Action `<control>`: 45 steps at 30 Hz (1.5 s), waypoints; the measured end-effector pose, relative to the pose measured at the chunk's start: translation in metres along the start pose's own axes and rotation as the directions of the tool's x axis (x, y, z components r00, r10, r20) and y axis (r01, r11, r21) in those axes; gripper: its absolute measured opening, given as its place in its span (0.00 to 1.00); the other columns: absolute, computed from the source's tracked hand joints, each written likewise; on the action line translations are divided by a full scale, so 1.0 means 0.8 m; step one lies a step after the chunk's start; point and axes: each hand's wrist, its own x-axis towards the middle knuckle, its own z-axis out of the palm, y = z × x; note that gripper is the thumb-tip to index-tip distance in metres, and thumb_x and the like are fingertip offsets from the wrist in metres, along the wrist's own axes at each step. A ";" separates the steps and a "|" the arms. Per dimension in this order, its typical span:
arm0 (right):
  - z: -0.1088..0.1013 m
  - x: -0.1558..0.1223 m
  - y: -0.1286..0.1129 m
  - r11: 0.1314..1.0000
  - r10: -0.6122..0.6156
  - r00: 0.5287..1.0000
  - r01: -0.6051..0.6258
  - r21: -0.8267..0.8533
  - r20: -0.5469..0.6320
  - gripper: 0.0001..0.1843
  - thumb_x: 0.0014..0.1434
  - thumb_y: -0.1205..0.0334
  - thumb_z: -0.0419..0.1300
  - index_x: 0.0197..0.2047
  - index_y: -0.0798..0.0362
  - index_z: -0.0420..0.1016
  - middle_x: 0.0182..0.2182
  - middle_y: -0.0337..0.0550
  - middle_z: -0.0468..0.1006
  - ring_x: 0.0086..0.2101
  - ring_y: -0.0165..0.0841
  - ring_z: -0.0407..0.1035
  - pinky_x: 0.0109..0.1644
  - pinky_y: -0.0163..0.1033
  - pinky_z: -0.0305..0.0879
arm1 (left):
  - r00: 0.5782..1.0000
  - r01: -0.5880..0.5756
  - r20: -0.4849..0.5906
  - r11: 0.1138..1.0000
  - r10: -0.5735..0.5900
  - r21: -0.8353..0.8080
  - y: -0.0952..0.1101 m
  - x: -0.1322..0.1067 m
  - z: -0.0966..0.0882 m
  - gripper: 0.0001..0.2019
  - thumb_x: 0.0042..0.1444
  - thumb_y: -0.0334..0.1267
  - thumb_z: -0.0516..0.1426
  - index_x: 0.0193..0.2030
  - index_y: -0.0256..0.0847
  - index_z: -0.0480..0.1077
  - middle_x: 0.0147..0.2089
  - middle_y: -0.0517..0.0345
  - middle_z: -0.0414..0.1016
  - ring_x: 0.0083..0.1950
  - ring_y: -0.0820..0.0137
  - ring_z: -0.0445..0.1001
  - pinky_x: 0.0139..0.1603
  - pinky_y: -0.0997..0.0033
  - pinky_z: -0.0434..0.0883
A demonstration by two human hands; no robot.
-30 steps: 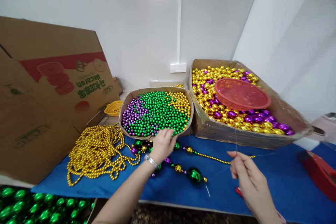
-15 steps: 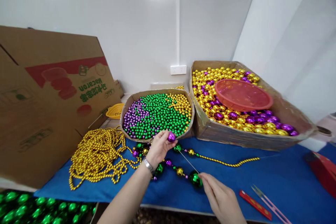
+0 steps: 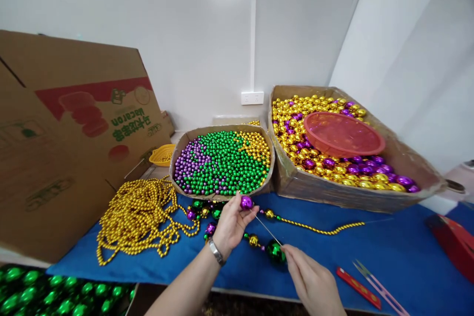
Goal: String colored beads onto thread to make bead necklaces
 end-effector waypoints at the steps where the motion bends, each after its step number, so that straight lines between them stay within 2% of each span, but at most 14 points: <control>1: 0.000 0.000 0.000 1.000 -0.002 1.000 0.002 -0.009 -0.001 0.20 0.66 0.59 0.43 0.44 0.51 0.76 0.38 0.43 0.81 0.36 0.35 0.77 0.39 0.35 0.73 | 1.000 -0.001 0.001 1.000 0.001 -0.003 -0.001 -0.001 0.000 0.16 0.50 0.46 0.63 0.35 0.37 0.65 0.31 0.59 0.74 0.36 0.65 0.78 0.40 0.66 0.76; 9: 0.008 -0.007 0.001 0.978 -0.053 0.999 0.050 -0.205 -0.012 0.21 0.66 0.60 0.42 0.42 0.51 0.77 0.34 0.45 0.82 0.31 0.35 0.77 0.34 0.35 0.72 | 0.989 -0.149 0.021 0.988 0.149 0.037 -0.003 -0.013 0.008 0.13 0.52 0.45 0.61 0.34 0.37 0.65 0.32 0.62 0.72 0.35 0.70 0.77 0.40 0.69 0.75; 14: 0.008 -0.007 0.004 0.940 -0.125 0.992 0.115 -0.322 -0.010 0.21 0.66 0.63 0.42 0.42 0.51 0.77 0.31 0.45 0.81 0.28 0.33 0.76 0.33 0.33 0.69 | 0.994 -0.110 0.003 0.993 0.110 -0.045 -0.005 -0.011 0.007 0.13 0.52 0.45 0.61 0.32 0.36 0.66 0.30 0.62 0.71 0.33 0.73 0.75 0.45 0.62 0.74; 17: 0.007 -0.003 0.004 0.932 -0.176 0.981 0.141 -0.335 -0.077 0.21 0.66 0.64 0.42 0.42 0.52 0.77 0.28 0.44 0.81 0.25 0.32 0.75 0.30 0.33 0.67 | 0.995 -0.104 0.009 0.994 0.104 -0.039 -0.007 -0.012 0.007 0.13 0.52 0.44 0.61 0.32 0.36 0.66 0.30 0.62 0.71 0.34 0.72 0.75 0.45 0.62 0.74; 22: 0.006 0.005 -0.003 0.972 -0.136 0.984 0.111 -0.205 -0.112 0.20 0.67 0.63 0.41 0.40 0.54 0.75 0.30 0.43 0.81 0.26 0.31 0.76 0.30 0.31 0.69 | 0.985 -0.166 0.078 0.974 0.155 0.156 -0.014 -0.022 0.011 0.11 0.52 0.41 0.61 0.37 0.37 0.68 0.35 0.59 0.71 0.36 0.70 0.75 0.40 0.67 0.74; 27: 0.002 0.009 -0.008 0.998 -0.050 0.998 0.051 0.039 -0.032 0.16 0.67 0.63 0.42 0.42 0.53 0.72 0.35 0.42 0.81 0.32 0.30 0.77 0.33 0.29 0.71 | 0.987 -0.105 0.133 0.988 0.090 0.110 -0.020 -0.026 0.012 0.11 0.54 0.41 0.60 0.38 0.37 0.68 0.35 0.58 0.71 0.37 0.69 0.75 0.41 0.66 0.73; 34: 0.002 0.012 -0.004 0.997 -0.054 0.995 0.058 0.052 -0.089 0.15 0.66 0.62 0.43 0.42 0.53 0.71 0.35 0.43 0.82 0.33 0.32 0.77 0.35 0.30 0.72 | 0.970 -0.110 0.239 0.951 0.039 0.291 -0.028 -0.032 0.010 0.14 0.54 0.44 0.59 0.42 0.38 0.68 0.38 0.54 0.71 0.39 0.65 0.75 0.38 0.66 0.72; 36: -0.001 0.013 0.002 0.997 -0.016 0.996 0.023 0.077 -0.092 0.15 0.66 0.61 0.44 0.42 0.52 0.71 0.35 0.43 0.82 0.34 0.32 0.77 0.36 0.30 0.72 | 0.955 -0.217 0.283 0.860 0.090 0.461 -0.012 -0.015 0.011 0.15 0.57 0.47 0.55 0.45 0.38 0.68 0.43 0.50 0.71 0.41 0.64 0.74 0.38 0.66 0.72; 37: -0.003 0.013 0.006 0.997 0.003 0.995 0.004 0.071 -0.102 0.14 0.66 0.60 0.45 0.42 0.53 0.71 0.35 0.43 0.82 0.34 0.32 0.77 0.36 0.30 0.72 | 0.942 -0.306 0.298 0.751 0.152 0.585 -0.001 -0.001 0.012 0.16 0.59 0.47 0.53 0.47 0.38 0.67 0.45 0.49 0.71 0.43 0.64 0.74 0.38 0.67 0.72; 38: -0.004 0.013 0.010 0.999 0.015 0.993 -0.009 0.054 -0.117 0.15 0.66 0.60 0.45 0.42 0.53 0.71 0.35 0.44 0.82 0.33 0.33 0.77 0.36 0.30 0.72 | 0.922 -0.386 0.316 0.598 0.223 0.703 0.011 0.017 0.013 0.16 0.60 0.46 0.51 0.48 0.39 0.67 0.46 0.49 0.71 0.44 0.64 0.73 0.40 0.67 0.71; 40: -0.006 0.012 0.018 1.000 0.025 0.988 -0.025 0.004 -0.150 0.16 0.66 0.58 0.45 0.41 0.54 0.72 0.33 0.45 0.82 0.32 0.35 0.78 0.34 0.32 0.73 | 0.878 -0.437 0.373 0.181 0.300 0.881 0.033 0.059 0.018 0.13 0.60 0.41 0.50 0.48 0.39 0.68 0.46 0.50 0.72 0.46 0.65 0.72 0.46 0.66 0.69; 41: -0.006 0.012 0.022 0.999 0.026 0.986 -0.029 -0.020 -0.164 0.17 0.66 0.57 0.45 0.41 0.54 0.73 0.33 0.46 0.82 0.32 0.35 0.78 0.34 0.32 0.73 | 0.875 -0.427 0.386 0.092 0.291 0.899 0.041 0.080 0.020 0.12 0.59 0.38 0.52 0.47 0.39 0.69 0.46 0.50 0.72 0.48 0.63 0.70 0.50 0.64 0.67; 43: -0.005 0.011 0.027 0.998 0.024 0.984 -0.033 -0.048 -0.177 0.18 0.66 0.57 0.44 0.40 0.54 0.74 0.32 0.46 0.82 0.31 0.36 0.78 0.33 0.32 0.73 | 0.886 -0.410 0.396 0.008 0.243 0.912 0.047 0.118 0.027 0.08 0.54 0.32 0.56 0.41 0.40 0.72 0.43 0.51 0.73 0.49 0.61 0.69 0.53 0.62 0.64; 45: -0.003 0.009 0.031 0.998 0.036 0.986 -0.045 -0.052 -0.161 0.19 0.66 0.57 0.44 0.41 0.54 0.75 0.33 0.46 0.82 0.32 0.36 0.78 0.33 0.32 0.73 | 0.900 -0.398 0.390 0.003 0.197 0.917 0.045 0.145 0.033 0.06 0.49 0.28 0.59 0.34 0.41 0.73 0.38 0.51 0.74 0.50 0.59 0.69 0.52 0.61 0.64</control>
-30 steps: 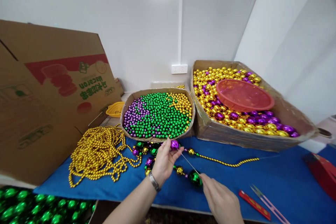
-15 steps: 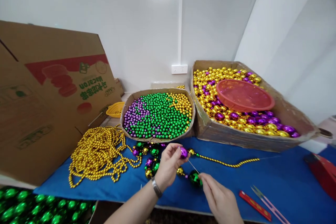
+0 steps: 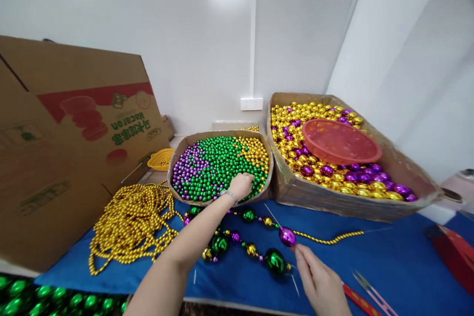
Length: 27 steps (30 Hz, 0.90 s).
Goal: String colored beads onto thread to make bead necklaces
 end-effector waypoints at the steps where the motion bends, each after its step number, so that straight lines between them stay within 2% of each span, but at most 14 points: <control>1: 0.001 -0.001 0.002 1.000 0.008 1.000 -0.008 -0.003 0.008 0.19 0.66 0.57 0.44 0.41 0.54 0.75 0.33 0.46 0.82 0.32 0.36 0.78 0.33 0.32 0.73 | 1.000 0.006 0.016 1.000 -0.006 0.002 -0.001 0.008 0.005 0.05 0.47 0.27 0.59 0.31 0.40 0.73 0.37 0.51 0.74 0.50 0.58 0.69 0.51 0.60 0.64; 3: 0.000 -0.002 0.005 1.000 0.011 1.000 -0.010 -0.015 0.008 0.19 0.66 0.58 0.44 0.40 0.54 0.75 0.34 0.47 0.82 0.33 0.36 0.78 0.33 0.32 0.73 | 0.999 0.017 0.036 1.000 -0.017 -0.019 0.001 0.015 0.012 0.05 0.47 0.26 0.59 0.28 0.39 0.72 0.36 0.50 0.73 0.50 0.57 0.68 0.50 0.61 0.65; 5: -0.002 -0.003 0.008 1.000 0.003 1.000 -0.003 -0.028 0.004 0.19 0.66 0.58 0.44 0.40 0.55 0.75 0.34 0.48 0.82 0.33 0.36 0.78 0.33 0.33 0.73 | 0.998 0.030 0.055 0.996 -0.026 -0.078 0.006 0.011 0.016 0.03 0.50 0.29 0.58 0.31 0.38 0.72 0.37 0.49 0.74 0.49 0.58 0.69 0.48 0.62 0.66; 8: -0.008 -0.003 0.008 0.999 -0.005 1.000 0.004 -0.032 -0.015 0.19 0.66 0.58 0.44 0.40 0.57 0.74 0.34 0.48 0.82 0.32 0.36 0.78 0.34 0.33 0.73 | 0.993 0.058 0.110 0.977 -0.036 -0.205 0.016 -0.016 0.017 0.09 0.58 0.37 0.53 0.42 0.37 0.70 0.40 0.49 0.75 0.43 0.64 0.73 0.40 0.67 0.70; 10: -0.011 -0.001 0.006 1.000 -0.012 0.999 0.011 -0.026 -0.040 0.18 0.66 0.59 0.45 0.40 0.57 0.74 0.33 0.48 0.82 0.32 0.35 0.78 0.34 0.32 0.73 | 0.985 0.097 0.167 0.931 -0.040 -0.351 0.023 -0.044 0.017 0.14 0.61 0.42 0.49 0.48 0.36 0.67 0.42 0.48 0.75 0.40 0.67 0.75 0.36 0.70 0.71; 11: -0.013 0.000 0.003 1.000 -0.020 0.998 0.019 -0.023 -0.055 0.18 0.66 0.59 0.45 0.40 0.57 0.74 0.33 0.48 0.82 0.32 0.35 0.78 0.34 0.32 0.73 | 0.978 0.140 0.203 0.870 -0.047 -0.474 0.026 -0.058 0.018 0.15 0.62 0.43 0.48 0.49 0.36 0.66 0.42 0.47 0.75 0.39 0.68 0.75 0.35 0.71 0.71; 12: -0.014 0.001 0.001 0.999 -0.029 0.997 0.028 -0.020 -0.067 0.18 0.66 0.59 0.45 0.40 0.57 0.74 0.33 0.48 0.82 0.32 0.35 0.78 0.35 0.33 0.73 | 0.968 0.196 0.243 0.767 -0.054 -0.612 0.028 -0.071 0.018 0.15 0.61 0.43 0.50 0.48 0.36 0.67 0.42 0.47 0.75 0.38 0.69 0.75 0.35 0.72 0.71; 14: -0.016 0.002 -0.004 0.999 -0.053 0.995 0.052 -0.017 -0.081 0.18 0.66 0.60 0.45 0.39 0.56 0.74 0.33 0.47 0.81 0.31 0.35 0.78 0.35 0.33 0.73 | 0.944 0.313 0.323 0.467 -0.062 -0.827 0.030 -0.093 0.021 0.14 0.57 0.42 0.55 0.46 0.35 0.69 0.40 0.48 0.75 0.35 0.71 0.75 0.33 0.74 0.71; 15: -0.017 0.002 -0.006 0.998 -0.063 0.995 0.062 -0.019 -0.083 0.18 0.66 0.60 0.45 0.39 0.56 0.74 0.33 0.47 0.81 0.31 0.35 0.77 0.35 0.33 0.73 | 0.933 0.354 0.354 0.330 -0.063 -0.875 0.031 -0.101 0.022 0.13 0.55 0.41 0.58 0.44 0.35 0.69 0.39 0.48 0.75 0.34 0.72 0.74 0.32 0.75 0.70; 17: -0.017 0.001 -0.008 0.997 -0.075 0.994 0.073 -0.025 -0.076 0.18 0.66 0.60 0.44 0.40 0.56 0.75 0.33 0.46 0.81 0.31 0.35 0.77 0.34 0.34 0.73 | 0.920 0.391 0.385 0.192 -0.068 -0.900 0.031 -0.111 0.025 0.13 0.52 0.39 0.61 0.43 0.35 0.71 0.37 0.50 0.75 0.33 0.73 0.74 0.31 0.76 0.70; 20: -0.017 -0.001 -0.007 0.997 -0.073 0.996 0.071 -0.037 -0.049 0.18 0.66 0.61 0.45 0.40 0.55 0.75 0.34 0.46 0.81 0.32 0.34 0.77 0.34 0.33 0.73 | 0.916 0.401 0.393 0.129 -0.082 -0.907 0.032 -0.120 0.028 0.14 0.50 0.38 0.63 0.43 0.35 0.72 0.36 0.52 0.74 0.33 0.73 0.73 0.30 0.76 0.69; 27: -0.019 -0.005 -0.006 0.996 -0.069 0.997 0.068 -0.057 -0.025 0.19 0.66 0.60 0.43 0.40 0.54 0.76 0.34 0.46 0.82 0.32 0.34 0.77 0.35 0.33 0.74 | 0.931 0.361 0.352 0.099 -0.098 -0.927 0.038 -0.127 0.028 0.15 0.49 0.37 0.64 0.43 0.36 0.73 0.32 0.56 0.73 0.33 0.73 0.73 0.32 0.75 0.69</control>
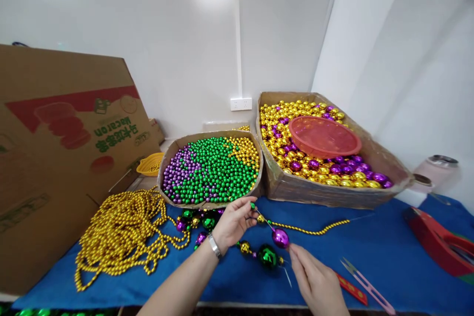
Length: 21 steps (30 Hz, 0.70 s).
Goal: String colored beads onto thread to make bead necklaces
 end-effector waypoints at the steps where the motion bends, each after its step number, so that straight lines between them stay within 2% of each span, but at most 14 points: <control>1: -0.001 0.000 -0.001 1.000 -0.006 1.000 0.006 -0.001 -0.002 0.19 0.66 0.61 0.44 0.40 0.54 0.76 0.34 0.46 0.82 0.32 0.34 0.77 0.35 0.33 0.74 | 1.000 -0.001 -0.002 1.000 0.001 -0.008 0.000 0.000 0.001 0.15 0.49 0.37 0.64 0.43 0.36 0.73 0.32 0.56 0.73 0.32 0.73 0.73 0.32 0.75 0.69; 10: 0.000 -0.001 -0.003 0.999 -0.028 1.000 0.028 -0.030 -0.004 0.20 0.67 0.60 0.42 0.40 0.55 0.76 0.33 0.45 0.82 0.30 0.34 0.78 0.32 0.34 0.73 | 0.999 -0.011 -0.039 0.999 0.009 -0.048 -0.004 -0.003 0.008 0.12 0.51 0.40 0.63 0.40 0.36 0.71 0.33 0.54 0.74 0.31 0.73 0.74 0.33 0.74 0.71; 21: -0.001 -0.007 0.005 0.997 -0.011 1.000 0.012 -0.072 0.005 0.22 0.67 0.58 0.42 0.39 0.53 0.77 0.32 0.46 0.82 0.30 0.35 0.77 0.32 0.34 0.73 | 0.997 -0.023 -0.079 0.999 0.020 -0.031 -0.014 0.001 0.015 0.15 0.48 0.41 0.65 0.38 0.35 0.70 0.33 0.54 0.74 0.30 0.73 0.73 0.32 0.74 0.70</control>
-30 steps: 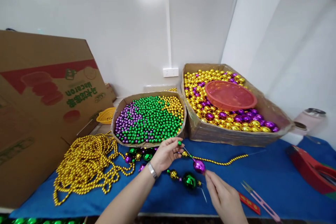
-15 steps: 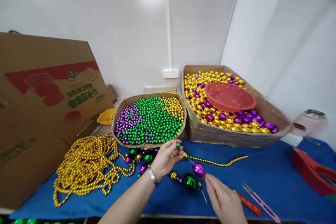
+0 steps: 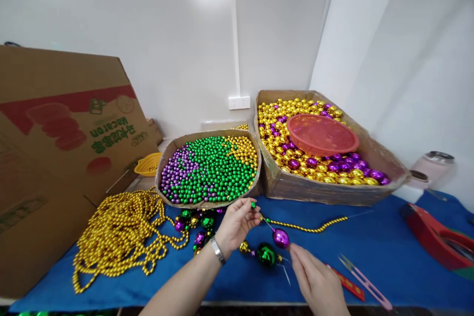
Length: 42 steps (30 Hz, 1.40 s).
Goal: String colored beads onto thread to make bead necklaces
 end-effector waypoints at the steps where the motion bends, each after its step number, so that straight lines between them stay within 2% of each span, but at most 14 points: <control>1: 0.000 -0.001 0.001 1.000 0.006 1.000 -0.006 -0.001 0.007 0.23 0.67 0.58 0.42 0.39 0.53 0.77 0.33 0.45 0.82 0.31 0.35 0.77 0.32 0.34 0.73 | 1.000 0.001 -0.006 1.000 -0.001 0.000 -0.002 0.001 0.000 0.15 0.47 0.41 0.65 0.38 0.35 0.70 0.32 0.54 0.74 0.30 0.74 0.73 0.32 0.74 0.70; 4: 0.002 -0.004 0.004 1.000 0.025 1.000 -0.025 0.007 0.019 0.22 0.67 0.58 0.42 0.40 0.52 0.77 0.33 0.46 0.82 0.31 0.35 0.77 0.33 0.33 0.73 | 1.000 0.000 -0.011 1.000 0.000 0.024 -0.005 0.002 0.002 0.15 0.47 0.43 0.65 0.37 0.36 0.70 0.32 0.55 0.74 0.29 0.74 0.73 0.33 0.73 0.70; 7: 0.007 -0.010 0.009 0.997 0.075 0.997 -0.076 0.033 0.013 0.20 0.66 0.57 0.43 0.41 0.53 0.75 0.33 0.47 0.82 0.31 0.36 0.77 0.33 0.35 0.72 | 0.998 -0.062 -0.011 0.988 0.064 0.144 -0.009 0.002 0.006 0.16 0.46 0.43 0.65 0.38 0.36 0.70 0.32 0.55 0.74 0.30 0.73 0.72 0.33 0.73 0.70; 10: 0.017 -0.018 0.014 0.960 0.232 0.969 -0.242 0.141 0.082 0.17 0.66 0.57 0.44 0.45 0.54 0.70 0.34 0.49 0.81 0.31 0.36 0.77 0.33 0.36 0.72 | 0.987 -0.155 0.013 0.926 0.160 0.345 -0.019 0.003 0.014 0.16 0.45 0.43 0.65 0.37 0.35 0.72 0.31 0.56 0.73 0.32 0.72 0.72 0.32 0.74 0.69; 12: 0.025 -0.023 0.017 0.917 0.311 0.939 -0.336 0.213 0.146 0.15 0.67 0.58 0.42 0.43 0.53 0.68 0.30 0.46 0.80 0.28 0.34 0.76 0.30 0.34 0.71 | 0.983 -0.177 0.043 0.888 0.176 0.424 -0.033 0.007 0.019 0.16 0.45 0.44 0.65 0.38 0.36 0.72 0.32 0.56 0.73 0.32 0.71 0.71 0.32 0.74 0.68; 15: 0.039 -0.030 0.021 0.894 0.345 0.923 -0.378 0.240 0.169 0.16 0.67 0.59 0.39 0.39 0.52 0.66 0.25 0.42 0.77 0.23 0.31 0.74 0.26 0.31 0.69 | 0.986 -0.169 0.093 0.837 0.141 0.520 -0.067 0.018 0.022 0.16 0.48 0.47 0.62 0.36 0.36 0.73 0.33 0.55 0.74 0.33 0.71 0.70 0.32 0.74 0.67; 20: 0.036 -0.033 0.042 0.889 0.367 0.917 -0.395 0.232 0.154 0.17 0.65 0.57 0.43 0.37 0.52 0.70 0.32 0.47 0.77 0.34 0.36 0.74 0.36 0.38 0.71 | 0.977 -0.191 0.199 0.702 0.072 0.686 -0.116 0.039 0.022 0.16 0.52 0.49 0.58 0.31 0.36 0.75 0.31 0.53 0.77 0.32 0.68 0.71 0.34 0.72 0.66; 23: 0.016 -0.022 0.056 0.873 0.405 0.904 -0.428 0.233 0.140 0.16 0.65 0.56 0.46 0.44 0.54 0.70 0.35 0.47 0.77 0.36 0.36 0.74 0.39 0.39 0.70 | 0.963 -0.214 0.270 0.660 0.017 0.721 -0.124 0.047 0.029 0.13 0.54 0.45 0.57 0.32 0.39 0.76 0.31 0.54 0.78 0.33 0.66 0.72 0.36 0.71 0.65; 26: 0.001 -0.005 0.061 0.857 0.428 0.894 -0.449 0.253 0.134 0.16 0.63 0.55 0.49 0.48 0.52 0.71 0.36 0.45 0.75 0.34 0.33 0.73 0.40 0.36 0.69 | 0.912 -0.337 0.410 0.528 -0.023 0.779 -0.127 0.052 0.043 0.10 0.56 0.39 0.54 0.35 0.42 0.76 0.33 0.56 0.78 0.35 0.65 0.73 0.39 0.70 0.65; 29: -0.001 0.008 0.059 0.839 0.456 0.883 -0.468 0.279 0.111 0.15 0.61 0.52 0.52 0.43 0.50 0.75 0.36 0.45 0.74 0.35 0.34 0.72 0.41 0.38 0.68 | 0.878 -0.417 0.475 0.401 -0.052 0.815 -0.134 0.057 0.055 0.12 0.57 0.36 0.51 0.30 0.39 0.75 0.29 0.55 0.76 0.32 0.67 0.71 0.36 0.71 0.64; 33: -0.007 0.015 0.074 0.782 0.514 0.853 -0.508 0.361 0.087 0.15 0.59 0.50 0.55 0.36 0.50 0.77 0.35 0.44 0.75 0.35 0.35 0.71 0.41 0.37 0.67 | 0.877 -0.384 0.466 0.411 -0.117 0.827 -0.142 0.060 0.061 0.13 0.58 0.39 0.51 0.29 0.38 0.73 0.27 0.57 0.74 0.29 0.69 0.69 0.32 0.74 0.63; 36: -0.026 0.014 0.114 0.689 0.633 0.773 -0.584 0.429 0.036 0.17 0.58 0.48 0.55 0.34 0.53 0.74 0.29 0.41 0.74 0.31 0.32 0.70 0.35 0.35 0.66 | 0.873 -0.327 0.445 0.437 -0.201 0.838 -0.139 0.062 0.059 0.14 0.58 0.44 0.50 0.36 0.37 0.73 0.28 0.57 0.75 0.26 0.71 0.70 0.28 0.75 0.64; 39: -0.046 0.009 0.168 0.560 0.777 0.630 -0.672 0.483 -0.024 0.21 0.58 0.44 0.54 0.34 0.55 0.71 0.20 0.35 0.68 0.21 0.27 0.64 0.23 0.32 0.60 | 0.879 -0.304 0.421 0.420 -0.222 0.855 -0.132 0.067 0.057 0.15 0.58 0.45 0.50 0.36 0.37 0.73 0.25 0.58 0.74 0.24 0.72 0.69 0.27 0.76 0.63; 42: -0.057 -0.003 0.212 0.446 0.866 0.497 -0.733 0.513 -0.043 0.23 0.56 0.41 0.55 0.31 0.56 0.69 0.15 0.29 0.60 0.16 0.24 0.57 0.18 0.30 0.54 | 0.875 -0.319 0.429 0.398 -0.225 0.860 -0.126 0.075 0.056 0.14 0.57 0.45 0.52 0.33 0.37 0.73 0.23 0.60 0.71 0.25 0.73 0.68 0.29 0.77 0.62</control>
